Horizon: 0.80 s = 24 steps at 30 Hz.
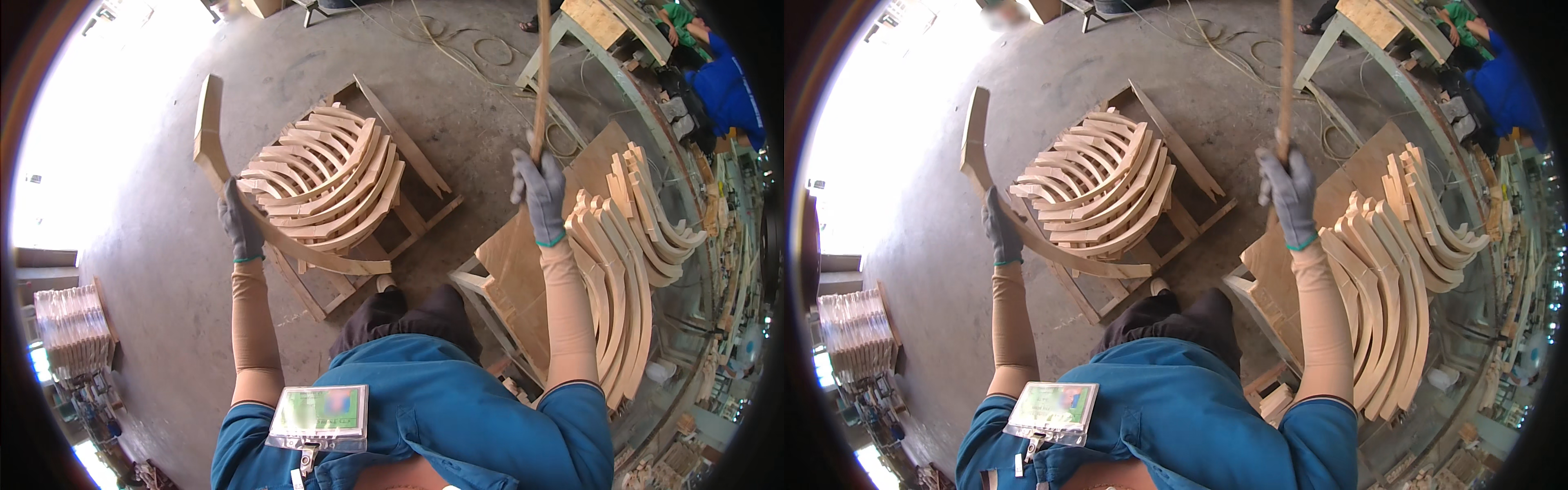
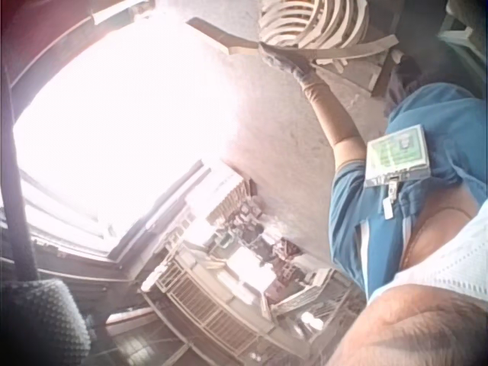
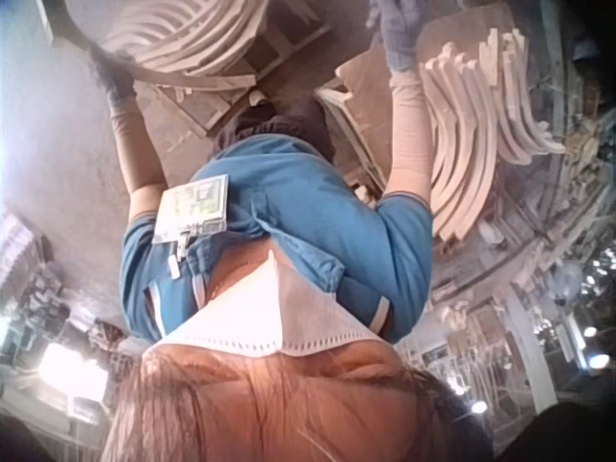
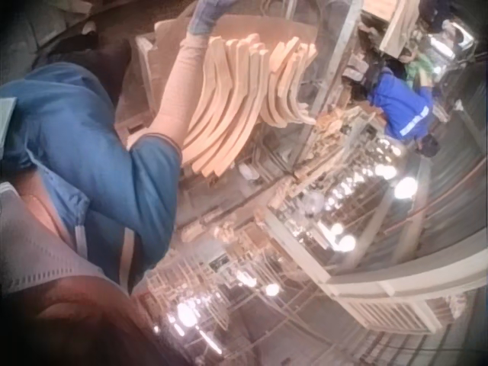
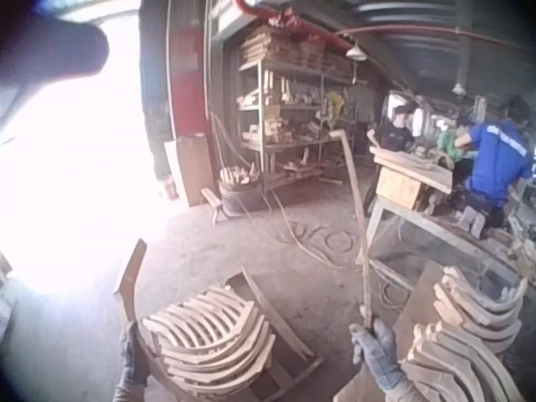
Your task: The person repeatedly picks up curved wooden chair parts from a pile and stacks them on a wooden pallet. They handle the parts one at a time, placing them in a neat stack. The person wears gloves and uses a thin wooden stick to assist in handling the parts.
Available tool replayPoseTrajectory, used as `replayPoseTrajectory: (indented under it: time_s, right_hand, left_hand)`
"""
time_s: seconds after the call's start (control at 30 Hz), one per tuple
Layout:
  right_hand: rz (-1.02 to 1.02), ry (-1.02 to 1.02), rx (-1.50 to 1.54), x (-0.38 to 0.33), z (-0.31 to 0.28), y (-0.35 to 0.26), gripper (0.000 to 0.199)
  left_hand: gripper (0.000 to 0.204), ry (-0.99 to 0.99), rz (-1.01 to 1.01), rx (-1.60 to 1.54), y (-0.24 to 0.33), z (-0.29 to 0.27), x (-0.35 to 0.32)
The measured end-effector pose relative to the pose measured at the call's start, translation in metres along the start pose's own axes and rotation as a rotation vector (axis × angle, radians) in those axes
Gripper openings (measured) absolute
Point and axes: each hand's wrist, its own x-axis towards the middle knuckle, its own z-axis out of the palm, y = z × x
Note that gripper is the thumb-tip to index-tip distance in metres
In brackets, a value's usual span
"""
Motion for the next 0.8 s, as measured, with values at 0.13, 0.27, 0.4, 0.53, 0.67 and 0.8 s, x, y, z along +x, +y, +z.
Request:
replayPoseTrajectory:
  time_s: [0.13,0.27,0.4,0.53,0.67,0.8]
  right_hand:
    - [0.234,0.155,-0.198,-0.018,-0.044,0.051,0.024]
    - [0.435,0.232,-0.285,-0.042,-0.078,0.083,0.011]
    - [0.586,0.259,-0.236,-0.040,-0.100,0.106,0.017]
    - [0.618,0.283,-0.230,-0.016,-0.117,0.127,0.015]
    - [0.644,0.303,-0.172,0.003,-0.127,0.134,0.012]
    - [0.629,0.314,-0.142,0.013,-0.156,0.140,0.015]
  left_hand:
    - [0.028,0.061,-0.051,0.057,-0.018,-0.026,0.034]
    - [0.027,0.086,-0.081,0.063,-0.039,-0.025,0.047]
    - [0.031,0.178,-0.098,0.018,-0.053,-0.004,0.070]
    - [0.035,0.257,-0.143,-0.019,-0.059,0.034,0.100]
    - [0.033,0.152,-0.233,-0.065,-0.061,0.063,0.128]
    - [0.032,0.018,-0.372,-0.223,-0.076,0.120,0.160]
